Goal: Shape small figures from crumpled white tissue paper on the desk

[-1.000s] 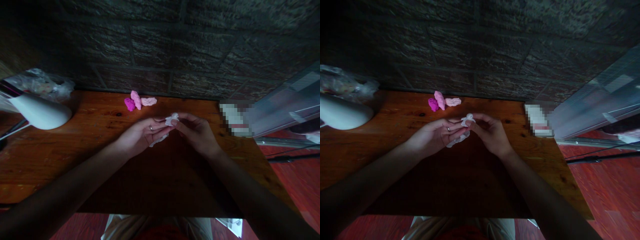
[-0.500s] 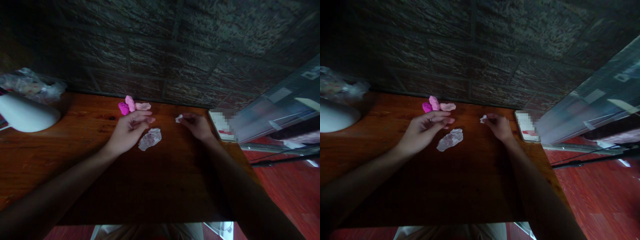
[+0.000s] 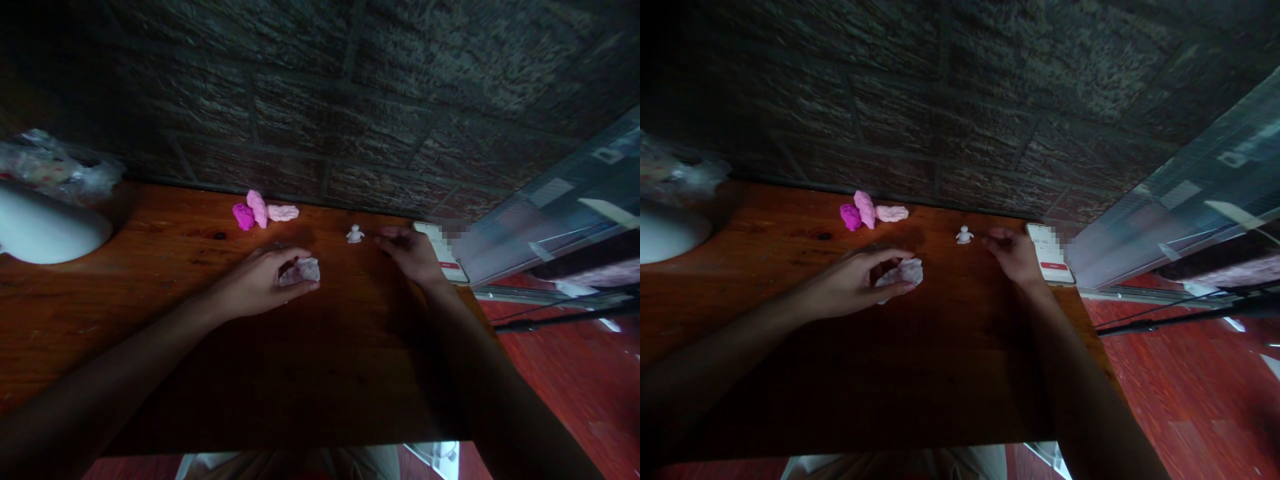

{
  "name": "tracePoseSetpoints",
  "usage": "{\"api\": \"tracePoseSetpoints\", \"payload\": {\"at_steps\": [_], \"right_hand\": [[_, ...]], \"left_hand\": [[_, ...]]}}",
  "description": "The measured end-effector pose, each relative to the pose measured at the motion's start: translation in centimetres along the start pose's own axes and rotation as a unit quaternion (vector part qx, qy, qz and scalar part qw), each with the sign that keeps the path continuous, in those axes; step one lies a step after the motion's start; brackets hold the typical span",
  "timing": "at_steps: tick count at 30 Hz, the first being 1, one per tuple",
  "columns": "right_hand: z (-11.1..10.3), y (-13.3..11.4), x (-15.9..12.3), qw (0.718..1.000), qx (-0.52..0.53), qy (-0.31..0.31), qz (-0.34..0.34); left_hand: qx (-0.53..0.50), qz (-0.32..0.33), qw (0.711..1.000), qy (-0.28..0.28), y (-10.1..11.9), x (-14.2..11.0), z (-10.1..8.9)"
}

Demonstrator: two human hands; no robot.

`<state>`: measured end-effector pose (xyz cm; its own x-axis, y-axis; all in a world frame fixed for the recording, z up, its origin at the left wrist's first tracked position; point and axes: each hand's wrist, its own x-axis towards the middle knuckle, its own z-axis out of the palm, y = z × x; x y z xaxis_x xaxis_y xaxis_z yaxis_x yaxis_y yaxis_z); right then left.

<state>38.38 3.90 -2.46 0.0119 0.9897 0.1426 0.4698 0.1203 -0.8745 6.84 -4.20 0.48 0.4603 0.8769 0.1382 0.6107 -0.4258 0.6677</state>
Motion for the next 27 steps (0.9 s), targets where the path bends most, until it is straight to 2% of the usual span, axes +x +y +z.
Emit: {"api": "tracePoseSetpoints", "payload": {"at_steps": [9, 13, 16, 18, 20, 23, 25, 27], "right_hand": [[3.0, -1.3, 0.8, 0.993, 0.083, -0.08, -0.004], [3.1, -1.6, 0.6, 0.993, 0.083, -0.086, -0.004], [2.9, -2.5, -0.2, 0.985, 0.148, -0.088, 0.028], [2.8, -3.5, -1.1, 0.971, 0.203, -0.104, 0.065], [2.8, -4.9, -2.3, 0.954, 0.259, -0.119, 0.097], [3.3, -7.0, -4.2, 0.922, 0.345, -0.142, 0.11], [3.9, -8.2, -5.2, 0.894, 0.403, -0.162, 0.112], [4.5, -9.1, -6.0, 0.868, 0.442, -0.186, 0.126]], "left_hand": [[0.04, 0.009, 0.999, 0.007, 0.3, 0.1, 0.2], [0.055, 0.048, 0.996, 0.059, 0.4, -0.1, 0.9], [0.035, 0.08, 0.993, 0.082, 0.9, 0.0, 1.8], [-0.018, 0.063, 0.994, 0.089, 1.3, 0.2, 2.2], [-0.134, 0.013, 0.985, 0.111, 1.4, 0.5, 2.3], [-0.321, -0.045, 0.934, 0.149, 1.5, 1.0, 1.8], [-0.389, -0.057, 0.908, 0.142, 1.6, 1.1, 1.3], [-0.416, -0.04, 0.899, 0.129, 1.8, 1.1, 1.0]]}}
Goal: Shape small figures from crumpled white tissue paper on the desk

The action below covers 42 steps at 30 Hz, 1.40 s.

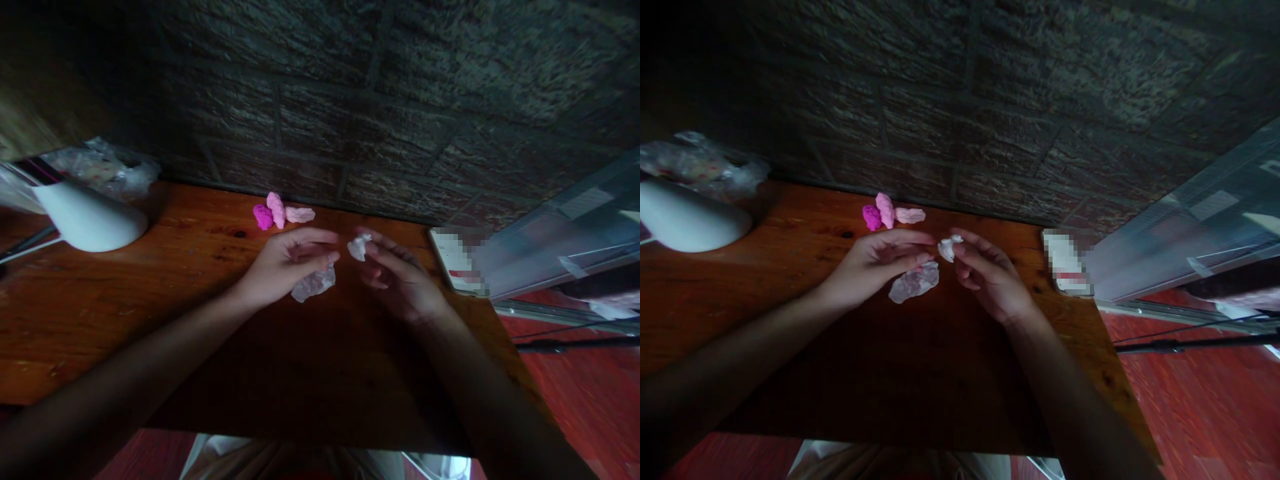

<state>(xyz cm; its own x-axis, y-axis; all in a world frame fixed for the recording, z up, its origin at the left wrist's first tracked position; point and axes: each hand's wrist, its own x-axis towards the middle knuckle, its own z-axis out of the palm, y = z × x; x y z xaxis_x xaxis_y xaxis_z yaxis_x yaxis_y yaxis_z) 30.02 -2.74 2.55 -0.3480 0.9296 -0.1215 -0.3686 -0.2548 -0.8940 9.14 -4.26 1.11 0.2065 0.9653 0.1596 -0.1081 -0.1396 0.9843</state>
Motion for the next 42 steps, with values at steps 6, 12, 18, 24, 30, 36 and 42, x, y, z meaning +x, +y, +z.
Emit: {"api": "tracePoseSetpoints", "payload": {"at_steps": [6, 12, 18, 24, 30, 36, 42], "right_hand": [[1.3, 0.8, -0.2, 0.997, 0.062, -0.022, 0.049], [1.6, 1.4, -0.4, 0.988, 0.105, -0.07, 0.09], [1.8, 2.0, -0.3, 0.98, 0.156, -0.062, 0.105], [1.6, 2.2, -0.1, 0.98, 0.158, -0.055, 0.107], [1.8, 2.2, -0.2, 0.983, 0.136, -0.073, 0.097], [1.8, 2.2, -0.2, 0.981, 0.149, -0.059, 0.112], [1.9, 2.4, -0.2, 0.978, 0.164, -0.055, 0.12]], "left_hand": [[-0.001, 0.027, 1.0, -0.009, -0.2, -0.1, 0.6], [-0.009, 0.03, 1.0, 0.001, -0.5, 0.1, 0.5], [-0.015, 0.056, 0.997, 0.052, -0.6, -0.1, 1.0], [-0.033, 0.025, 0.998, 0.053, -0.5, -0.2, 1.1], [-0.052, 0.01, 0.998, 0.027, -0.5, -0.1, 0.8], [-0.035, 0.002, 0.999, 0.016, -0.4, -0.1, 0.8], [0.014, 0.044, 0.998, 0.032, -0.8, 0.2, 0.8]]}}
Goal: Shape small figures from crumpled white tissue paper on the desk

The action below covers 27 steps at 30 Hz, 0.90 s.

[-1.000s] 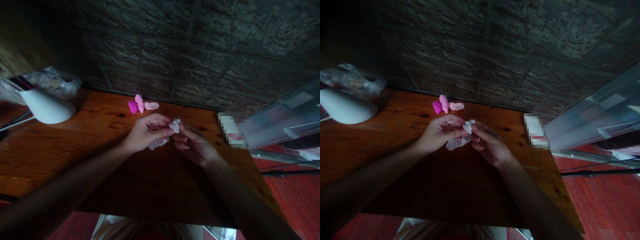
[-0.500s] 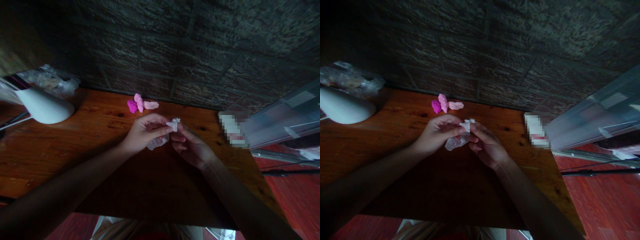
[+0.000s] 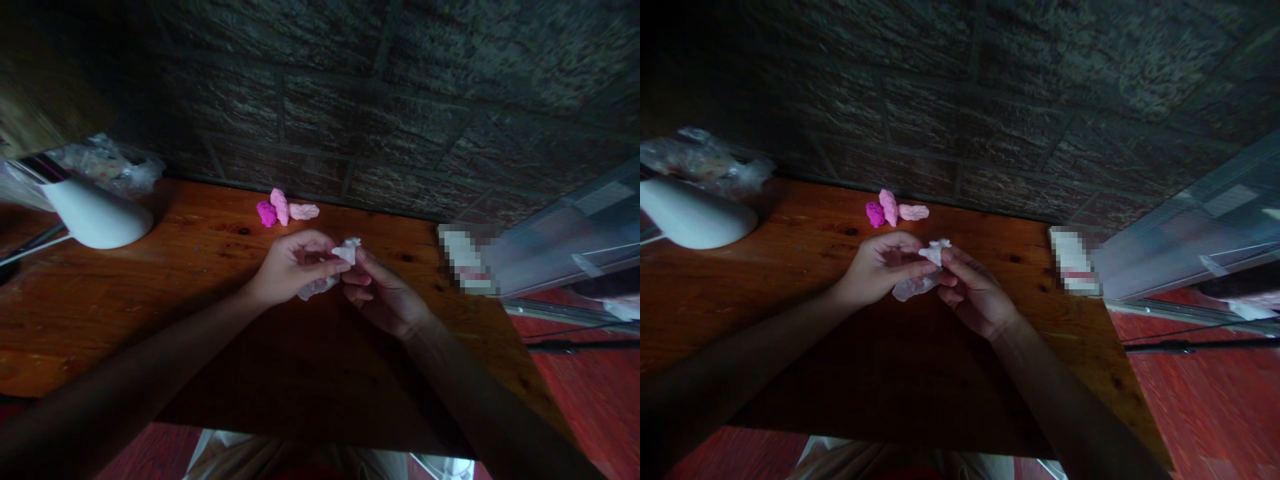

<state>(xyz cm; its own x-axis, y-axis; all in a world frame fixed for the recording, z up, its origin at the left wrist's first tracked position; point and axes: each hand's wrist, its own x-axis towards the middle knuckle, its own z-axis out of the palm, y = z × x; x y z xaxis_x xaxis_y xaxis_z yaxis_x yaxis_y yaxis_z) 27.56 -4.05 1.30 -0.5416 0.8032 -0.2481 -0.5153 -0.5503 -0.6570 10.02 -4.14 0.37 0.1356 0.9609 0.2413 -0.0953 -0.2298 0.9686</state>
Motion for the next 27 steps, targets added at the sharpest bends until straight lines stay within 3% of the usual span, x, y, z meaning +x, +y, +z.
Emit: {"api": "tracePoseSetpoints", "payload": {"at_steps": [5, 15, 22, 27], "right_hand": [[0.1, 0.1, 0.1, 1.0, -0.005, -0.006, -0.014], [0.0, -0.5, 0.0, 0.999, -0.013, 0.001, -0.046], [0.3, 0.0, 0.1, 0.999, -0.019, 0.007, -0.043], [-0.8, -1.9, 0.1, 0.988, -0.114, 0.052, -0.09]], "left_hand": [[0.029, 0.025, 0.999, 0.004, -0.2, 0.0, 0.0], [-0.102, -0.063, 0.992, -0.03, 0.3, -0.1, 0.1], [-0.13, -0.07, 0.988, -0.052, -0.1, -0.1, 0.0], [-0.098, -0.066, 0.992, -0.037, -0.3, 0.0, -0.3]]}}
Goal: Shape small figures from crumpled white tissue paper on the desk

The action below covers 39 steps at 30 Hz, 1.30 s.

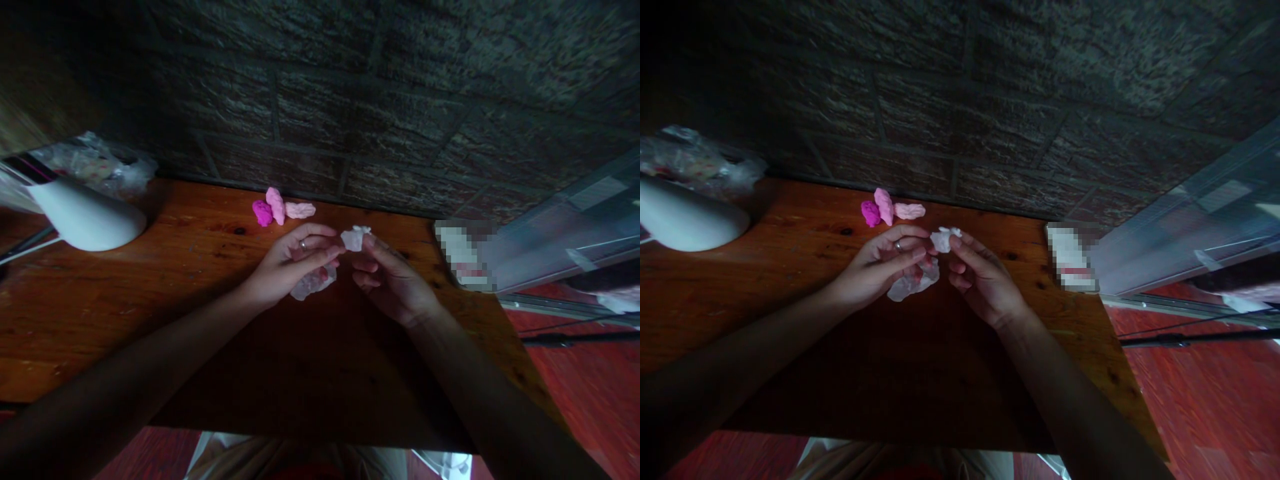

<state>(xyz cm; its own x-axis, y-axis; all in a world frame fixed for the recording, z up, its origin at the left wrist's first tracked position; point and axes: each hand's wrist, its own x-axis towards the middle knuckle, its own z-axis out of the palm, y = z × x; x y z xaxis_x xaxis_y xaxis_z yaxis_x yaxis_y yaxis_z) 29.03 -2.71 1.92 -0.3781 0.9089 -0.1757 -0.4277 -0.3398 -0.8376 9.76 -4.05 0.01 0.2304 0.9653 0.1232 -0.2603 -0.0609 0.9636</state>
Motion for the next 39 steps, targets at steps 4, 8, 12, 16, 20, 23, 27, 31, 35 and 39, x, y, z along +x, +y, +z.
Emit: {"api": "tracePoseSetpoints", "payload": {"at_steps": [4, 8, 12, 16, 20, 23, 27, 31, 35, 39], "right_hand": [[-4.6, -2.6, 1.6, 0.952, -0.248, 0.105, -0.145], [-9.4, -3.2, 3.4, 0.889, -0.407, 0.131, -0.162], [-11.3, -2.4, 4.3, 0.859, -0.476, 0.096, -0.164], [-11.4, -2.2, 4.2, 0.845, -0.504, 0.071, -0.164], [-11.7, -2.5, 4.1, 0.842, -0.51, 0.065, -0.161], [-11.9, -2.6, 4.0, 0.847, -0.503, 0.06, -0.161], [-11.9, -3.0, 3.7, 0.86, -0.483, 0.054, -0.158], [-11.9, -3.8, 3.3, 0.865, -0.47, 0.064, -0.162], [-12.1, -4.6, 2.9, 0.837, -0.513, 0.122, -0.147], [-12.7, -5.2, 2.6, 0.816, -0.542, 0.148, -0.136]], "left_hand": [[0.076, 0.032, 0.995, 0.049, -0.5, 0.1, -0.4], [0.104, 0.057, 0.991, 0.064, -0.9, 0.0, -0.5], [0.138, 0.065, 0.986, 0.059, -0.8, -0.2, -0.4], [0.166, 0.082, 0.981, 0.051, -0.8, -0.3, -0.4], [0.174, 0.083, 0.98, 0.051, -0.8, -0.3, -0.6], [0.177, 0.078, 0.98, 0.055, -0.8, -0.3, -0.7], [0.205, 0.079, 0.974, 0.063, -0.7, -0.2, -0.8], [0.268, 0.092, 0.956, 0.072, -0.2, 1.0, -1.3], [0.372, 0.079, 0.925, 0.002, 1.2, 3.2, -1.4], [0.515, 0.004, 0.851, -0.101, 2.9, 4.3, -0.9]]}}
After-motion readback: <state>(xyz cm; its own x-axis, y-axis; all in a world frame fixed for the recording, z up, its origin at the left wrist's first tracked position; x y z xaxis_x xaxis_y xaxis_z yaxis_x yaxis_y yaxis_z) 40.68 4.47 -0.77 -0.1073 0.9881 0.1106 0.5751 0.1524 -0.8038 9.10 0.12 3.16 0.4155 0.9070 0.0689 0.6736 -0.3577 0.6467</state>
